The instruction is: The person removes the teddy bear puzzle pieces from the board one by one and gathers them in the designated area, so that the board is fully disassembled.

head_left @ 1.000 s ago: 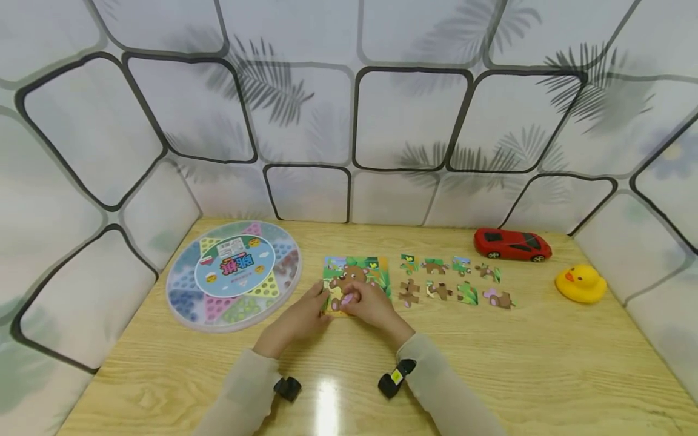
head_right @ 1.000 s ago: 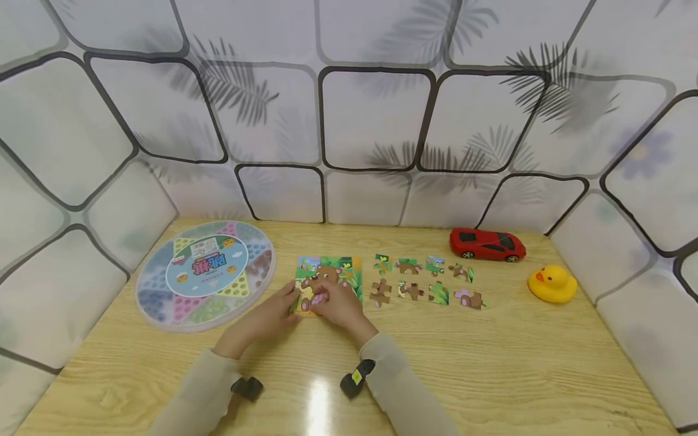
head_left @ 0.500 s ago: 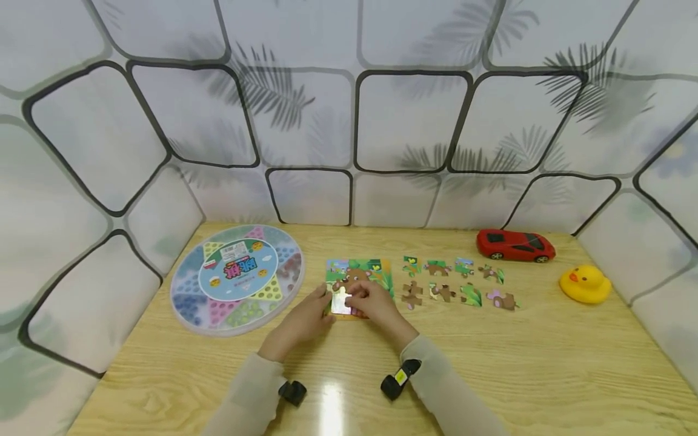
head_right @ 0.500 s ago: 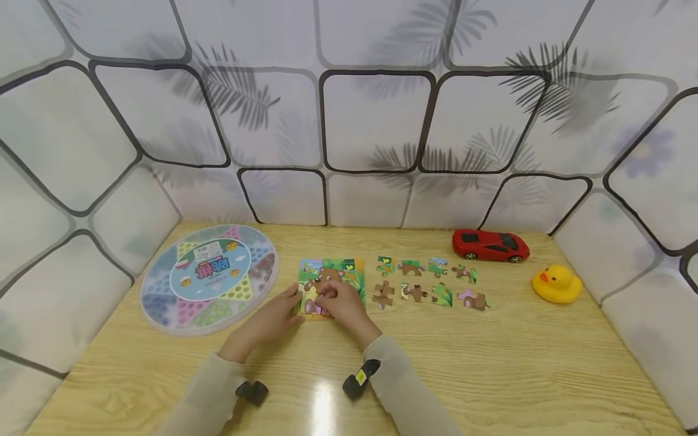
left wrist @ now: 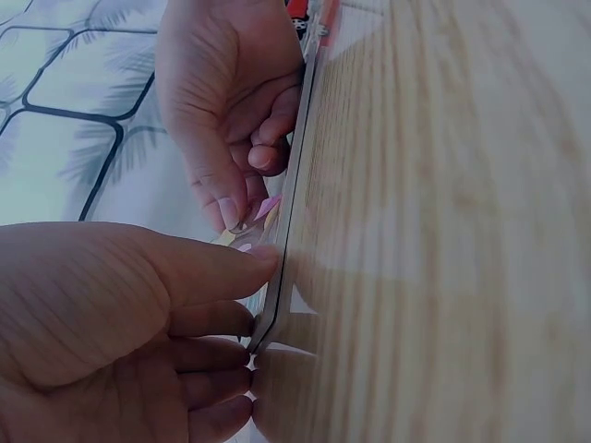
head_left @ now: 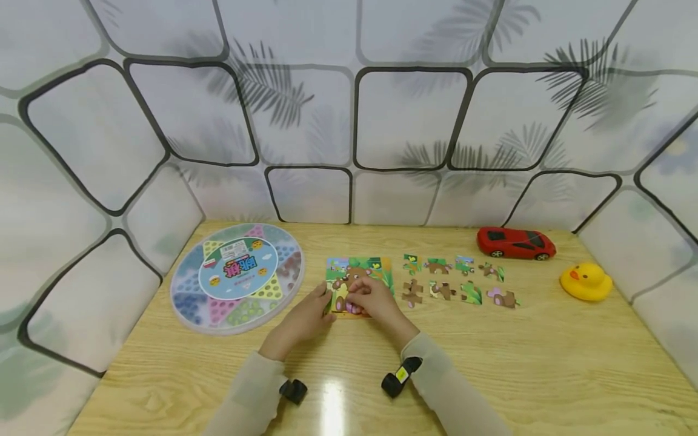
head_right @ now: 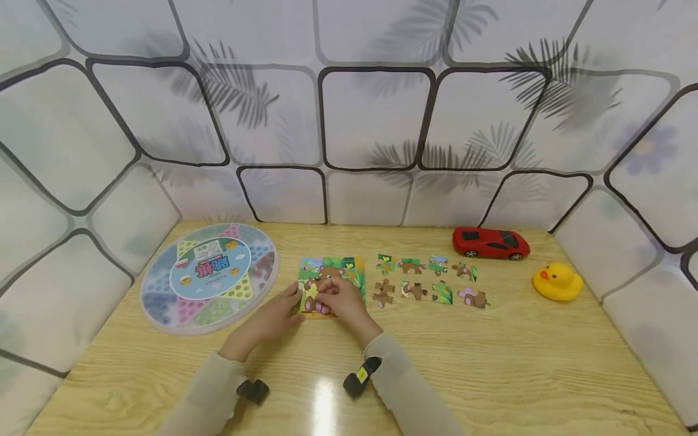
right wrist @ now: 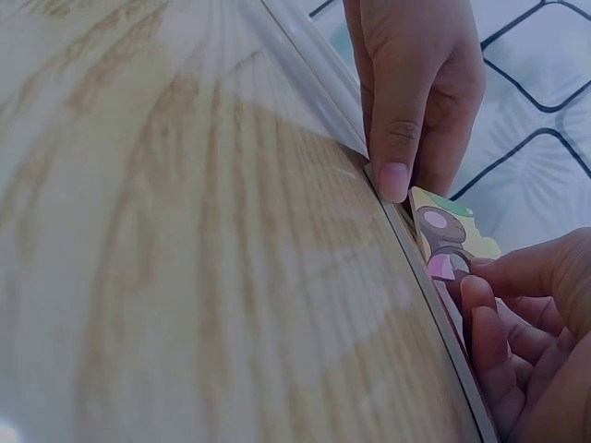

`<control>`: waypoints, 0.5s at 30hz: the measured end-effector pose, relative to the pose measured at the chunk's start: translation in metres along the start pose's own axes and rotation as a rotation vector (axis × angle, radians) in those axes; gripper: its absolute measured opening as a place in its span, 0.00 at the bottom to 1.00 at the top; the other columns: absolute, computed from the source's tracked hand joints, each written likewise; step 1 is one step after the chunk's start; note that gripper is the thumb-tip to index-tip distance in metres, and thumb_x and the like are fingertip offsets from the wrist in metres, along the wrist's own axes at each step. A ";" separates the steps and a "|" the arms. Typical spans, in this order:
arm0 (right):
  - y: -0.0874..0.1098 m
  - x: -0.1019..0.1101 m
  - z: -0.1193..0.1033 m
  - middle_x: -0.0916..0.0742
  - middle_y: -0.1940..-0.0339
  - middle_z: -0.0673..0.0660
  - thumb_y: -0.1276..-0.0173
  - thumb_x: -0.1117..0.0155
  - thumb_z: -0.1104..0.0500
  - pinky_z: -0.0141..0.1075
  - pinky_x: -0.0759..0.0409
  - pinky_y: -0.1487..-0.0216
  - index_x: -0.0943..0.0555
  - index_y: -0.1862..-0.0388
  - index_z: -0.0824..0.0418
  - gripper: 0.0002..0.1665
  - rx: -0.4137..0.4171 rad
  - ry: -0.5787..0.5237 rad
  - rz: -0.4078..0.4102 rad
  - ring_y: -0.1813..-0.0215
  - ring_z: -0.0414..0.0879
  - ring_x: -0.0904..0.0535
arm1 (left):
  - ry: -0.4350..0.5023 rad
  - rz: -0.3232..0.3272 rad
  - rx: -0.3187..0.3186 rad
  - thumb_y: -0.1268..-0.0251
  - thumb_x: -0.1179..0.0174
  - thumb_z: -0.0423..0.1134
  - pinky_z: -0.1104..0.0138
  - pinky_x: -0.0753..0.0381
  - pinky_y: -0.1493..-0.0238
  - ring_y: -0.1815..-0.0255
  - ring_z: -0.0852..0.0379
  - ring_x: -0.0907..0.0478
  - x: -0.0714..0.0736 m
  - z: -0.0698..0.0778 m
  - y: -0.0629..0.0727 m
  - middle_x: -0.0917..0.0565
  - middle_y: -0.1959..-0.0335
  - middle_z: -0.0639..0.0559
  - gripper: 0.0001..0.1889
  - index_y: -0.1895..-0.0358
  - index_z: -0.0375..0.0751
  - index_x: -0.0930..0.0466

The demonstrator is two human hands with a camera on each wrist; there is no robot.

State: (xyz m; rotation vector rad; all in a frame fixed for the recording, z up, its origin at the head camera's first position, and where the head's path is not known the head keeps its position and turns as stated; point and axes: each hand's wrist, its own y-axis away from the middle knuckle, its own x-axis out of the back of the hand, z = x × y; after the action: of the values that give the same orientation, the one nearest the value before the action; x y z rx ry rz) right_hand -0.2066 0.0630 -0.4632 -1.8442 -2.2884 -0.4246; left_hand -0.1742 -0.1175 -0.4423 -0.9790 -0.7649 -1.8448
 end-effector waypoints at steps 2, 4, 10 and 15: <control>0.001 0.000 -0.001 0.19 0.80 0.51 0.39 0.33 0.64 0.27 0.27 0.80 0.20 0.65 0.65 0.06 -0.004 -0.018 0.006 0.81 0.38 0.25 | 0.002 0.004 -0.001 0.33 0.43 0.39 0.52 0.39 0.33 0.29 0.38 0.45 0.001 0.001 0.000 0.46 0.29 0.30 0.29 0.35 0.22 0.37; 0.001 0.000 -0.002 0.19 0.81 0.51 0.39 0.33 0.65 0.27 0.28 0.80 0.20 0.65 0.66 0.05 -0.010 -0.036 0.013 0.81 0.38 0.25 | 0.002 0.009 -0.004 0.33 0.42 0.39 0.51 0.39 0.33 0.29 0.37 0.44 0.001 0.001 0.000 0.45 0.29 0.29 0.29 0.35 0.22 0.37; 0.003 0.004 -0.002 0.17 0.77 0.52 0.38 0.35 0.64 0.27 0.26 0.81 0.20 0.62 0.66 0.06 -0.034 -0.084 0.003 0.81 0.38 0.25 | -0.009 0.001 0.013 0.33 0.42 0.40 0.52 0.40 0.32 0.29 0.38 0.44 0.000 0.002 -0.001 0.45 0.29 0.30 0.30 0.35 0.22 0.37; 0.004 0.015 0.002 0.15 0.74 0.55 0.37 0.37 0.66 0.28 0.23 0.78 0.21 0.59 0.70 0.09 -0.023 -0.163 -0.030 0.81 0.39 0.24 | -0.010 0.011 0.014 0.34 0.42 0.39 0.53 0.40 0.32 0.29 0.39 0.44 -0.001 0.001 -0.001 0.44 0.29 0.30 0.30 0.35 0.23 0.36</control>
State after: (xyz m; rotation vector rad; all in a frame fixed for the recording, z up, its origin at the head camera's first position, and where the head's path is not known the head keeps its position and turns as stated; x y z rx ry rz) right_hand -0.2062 0.0779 -0.4602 -1.9239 -2.4279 -0.3165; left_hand -0.1752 -0.1162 -0.4427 -0.9831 -0.7759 -1.8241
